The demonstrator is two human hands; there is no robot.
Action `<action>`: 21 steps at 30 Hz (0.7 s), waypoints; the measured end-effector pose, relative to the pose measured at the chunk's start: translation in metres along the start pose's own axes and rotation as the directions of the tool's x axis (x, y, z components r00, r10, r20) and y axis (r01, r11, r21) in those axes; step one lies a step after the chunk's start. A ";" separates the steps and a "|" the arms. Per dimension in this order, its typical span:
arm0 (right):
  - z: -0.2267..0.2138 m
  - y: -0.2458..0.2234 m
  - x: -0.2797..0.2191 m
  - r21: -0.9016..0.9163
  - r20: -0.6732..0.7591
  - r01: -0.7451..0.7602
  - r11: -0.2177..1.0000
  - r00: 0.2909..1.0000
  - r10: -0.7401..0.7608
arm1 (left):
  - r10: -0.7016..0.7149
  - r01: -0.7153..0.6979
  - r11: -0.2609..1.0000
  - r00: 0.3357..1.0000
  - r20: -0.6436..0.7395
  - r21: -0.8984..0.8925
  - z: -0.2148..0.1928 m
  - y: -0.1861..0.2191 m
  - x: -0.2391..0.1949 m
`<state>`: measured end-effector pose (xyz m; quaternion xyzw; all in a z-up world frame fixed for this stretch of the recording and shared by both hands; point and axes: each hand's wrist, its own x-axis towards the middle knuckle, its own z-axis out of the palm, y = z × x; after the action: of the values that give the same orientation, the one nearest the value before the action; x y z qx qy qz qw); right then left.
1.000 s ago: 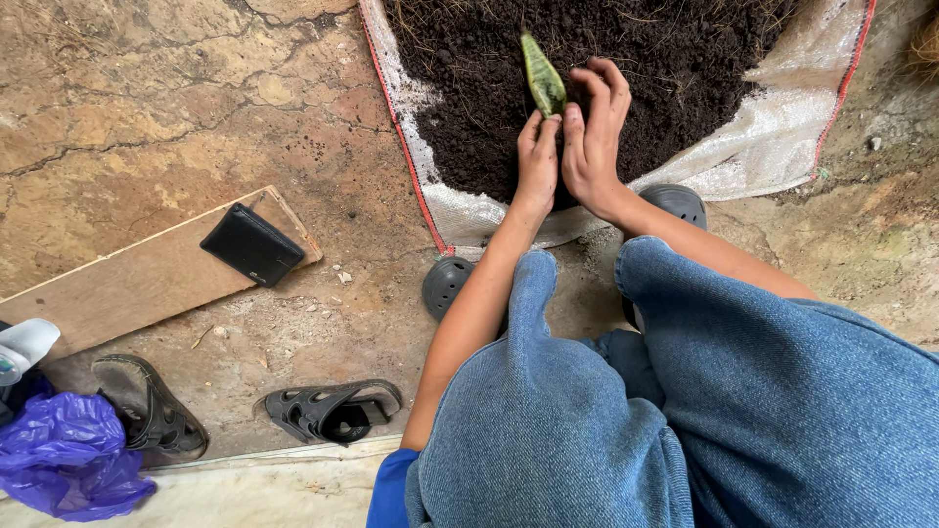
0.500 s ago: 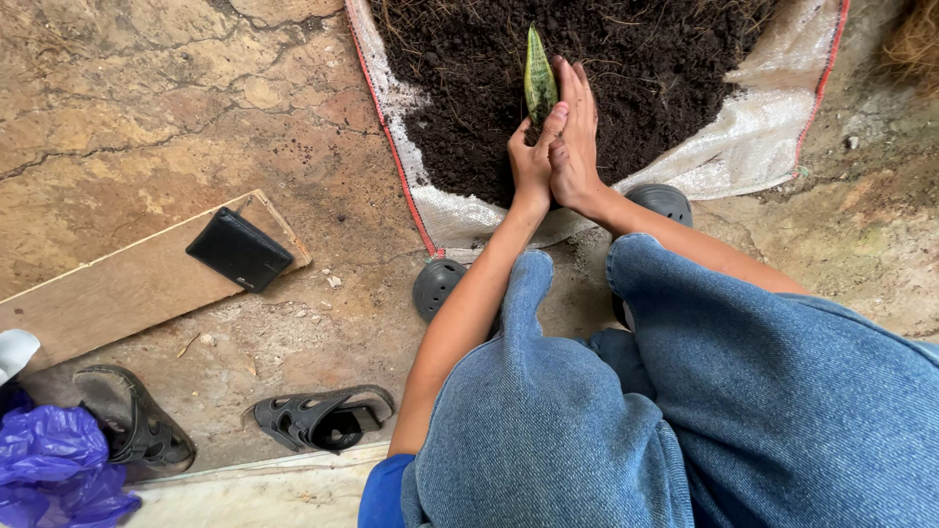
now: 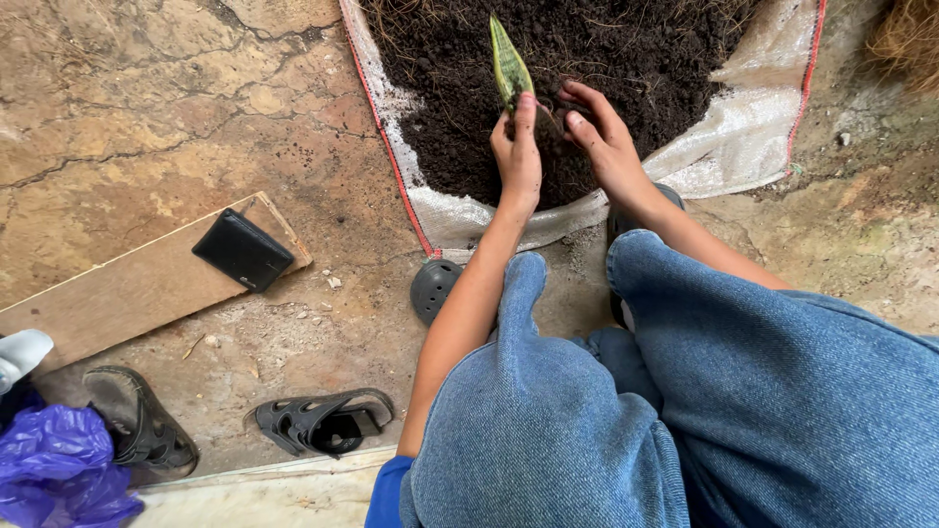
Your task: The person kneels beside a white sack filled with soil and repeatedly packs soil around a small plant's base with both hands. The person adjusts the plant's position and continues to firm the soil around it.
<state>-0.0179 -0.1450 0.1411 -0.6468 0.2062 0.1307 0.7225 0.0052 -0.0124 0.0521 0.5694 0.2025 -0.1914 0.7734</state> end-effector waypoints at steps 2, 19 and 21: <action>-0.005 -0.008 -0.002 -0.110 0.042 0.041 0.993 0.998 -0.036 | 0.077 -0.075 0.995 0.996 0.035 -0.062 -0.003 -0.001 0.006; -0.003 -0.009 0.044 0.185 0.277 -0.102 0.977 0.960 0.048 | 0.252 -0.370 0.793 0.922 0.293 0.484 -0.002 0.041 -0.026; -0.006 -0.005 0.043 0.285 0.254 -0.246 0.927 0.951 0.174 | 0.450 -0.437 0.589 0.876 0.174 0.680 -0.007 0.053 -0.025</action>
<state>0.0213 -0.1545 0.1254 -0.4791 0.2098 0.2457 0.8161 0.0115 0.0104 0.1058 0.8526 -0.0273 -0.0499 0.5195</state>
